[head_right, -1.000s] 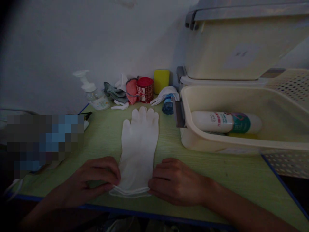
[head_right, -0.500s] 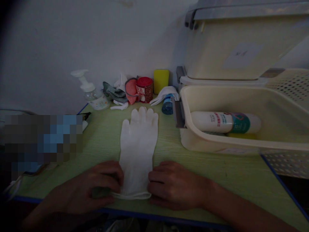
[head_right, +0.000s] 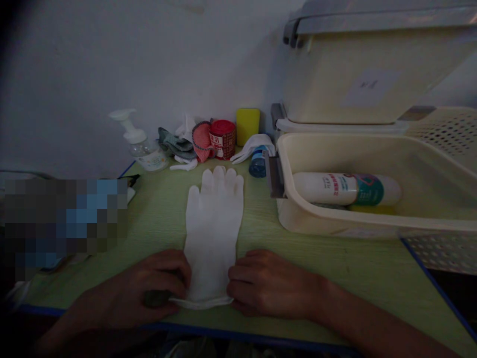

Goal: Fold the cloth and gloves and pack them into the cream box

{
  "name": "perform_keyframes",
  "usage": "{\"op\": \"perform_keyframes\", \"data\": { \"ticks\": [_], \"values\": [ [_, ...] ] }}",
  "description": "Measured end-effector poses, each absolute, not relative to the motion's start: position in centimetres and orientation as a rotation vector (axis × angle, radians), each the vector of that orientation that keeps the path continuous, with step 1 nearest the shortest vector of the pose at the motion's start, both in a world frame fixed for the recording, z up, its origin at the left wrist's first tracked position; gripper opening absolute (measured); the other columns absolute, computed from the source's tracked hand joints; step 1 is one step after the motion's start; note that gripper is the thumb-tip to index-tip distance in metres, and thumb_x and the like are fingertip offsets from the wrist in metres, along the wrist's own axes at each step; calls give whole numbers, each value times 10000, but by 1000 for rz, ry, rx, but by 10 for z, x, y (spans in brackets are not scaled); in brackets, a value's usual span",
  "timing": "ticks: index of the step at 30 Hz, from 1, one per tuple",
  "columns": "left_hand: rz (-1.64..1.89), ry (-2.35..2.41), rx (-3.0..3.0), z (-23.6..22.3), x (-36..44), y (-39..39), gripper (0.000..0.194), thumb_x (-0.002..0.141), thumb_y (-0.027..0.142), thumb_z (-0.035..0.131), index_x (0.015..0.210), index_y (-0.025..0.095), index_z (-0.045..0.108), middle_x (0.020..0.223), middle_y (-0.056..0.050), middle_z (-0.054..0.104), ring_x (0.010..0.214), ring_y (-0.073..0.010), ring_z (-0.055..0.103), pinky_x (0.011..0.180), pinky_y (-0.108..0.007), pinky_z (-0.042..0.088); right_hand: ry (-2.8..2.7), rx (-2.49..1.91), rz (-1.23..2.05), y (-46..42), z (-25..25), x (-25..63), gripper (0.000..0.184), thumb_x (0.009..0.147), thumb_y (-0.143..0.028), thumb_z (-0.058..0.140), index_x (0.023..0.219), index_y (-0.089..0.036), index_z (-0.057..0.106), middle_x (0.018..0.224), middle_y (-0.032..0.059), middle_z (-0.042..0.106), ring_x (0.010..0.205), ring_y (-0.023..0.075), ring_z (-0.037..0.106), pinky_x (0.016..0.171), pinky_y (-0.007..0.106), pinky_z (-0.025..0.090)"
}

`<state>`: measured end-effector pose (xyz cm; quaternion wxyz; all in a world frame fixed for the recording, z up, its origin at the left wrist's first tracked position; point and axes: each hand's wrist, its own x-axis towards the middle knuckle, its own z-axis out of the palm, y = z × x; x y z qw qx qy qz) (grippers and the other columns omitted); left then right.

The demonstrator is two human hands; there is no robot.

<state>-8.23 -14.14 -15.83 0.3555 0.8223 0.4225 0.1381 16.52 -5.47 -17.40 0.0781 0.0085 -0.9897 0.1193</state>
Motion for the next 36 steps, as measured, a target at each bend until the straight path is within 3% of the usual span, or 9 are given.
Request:
{"op": "perform_keyframes", "data": {
  "ticks": [4, 6, 12, 15, 20, 25, 36],
  "values": [
    [360, 1087, 2102, -156, -85, -141, 162, 709, 284, 733, 795, 173, 653, 910, -10, 645, 870, -152, 595, 785, -229, 450, -2966, 61, 400, -54, -172, 167, 174, 891, -275, 515, 780, -154, 571, 714, 2, 579, 642, 133, 484, 606, 266, 340],
    [379, 1087, 2130, -153, -86, -141, 209, 751, 356, 691, 846, 173, 652, 934, -21, 647, 894, -160, 599, 805, -238, 452, -2945, 62, 432, -55, -171, 168, 200, 896, -312, 502, 817, -148, 584, 718, 15, 585, 656, 146, 494, 608, 277, 340],
    [392, 1314, 2384, -142, -66, -123, 222, 925, 274, 429, 985, 158, 609, 1025, -69, 614, 948, -168, 581, 840, -287, 466, -2776, -31, 349, -53, -173, 172, 251, 932, -218, 384, 773, -160, 570, 666, 21, 565, 623, 149, 469, 616, 291, 328],
    [325, 1362, 2592, -146, -50, -109, 294, 915, 299, 446, 1105, 111, 568, 1230, -140, 546, 1140, -239, 508, 955, -370, 424, -2728, -74, 231, -50, -174, 172, 270, 931, -182, 377, 744, -163, 570, 645, 18, 560, 602, 145, 457, 605, 290, 319],
    [192, 1392, 2639, -165, -40, -97, 645, 875, 501, 454, 1368, 100, 342, 1480, -176, 270, 1368, -307, 235, 1095, -440, 263, -2699, -156, 142, -47, -175, 171, 301, 930, -170, 376, 706, -155, 576, 622, 23, 554, 581, 144, 451, 563, 290, 304],
    [124, 1384, 2583, -177, -38, -97, 715, 845, 586, 437, 1427, 224, 235, 1518, -142, 171, 1399, -315, 98, 1110, -512, 158, -2711, -188, 122, -47, -176, 172, 303, 938, -174, 375, 717, -156, 582, 628, 23, 558, 580, 140, 461, 564, 291, 308],
    [73, 1374, 2574, -182, -38, -97, 836, 786, 643, 472, 1439, 205, 186, 1530, -131, 123, 1403, -322, 65, 1109, -529, 100, -2714, -234, 172, -47, -179, 171, 319, 936, -167, 377, 699, -153, 590, 620, 22, 564, 581, 140, 460, 566, 289, 328]
  ]
}}
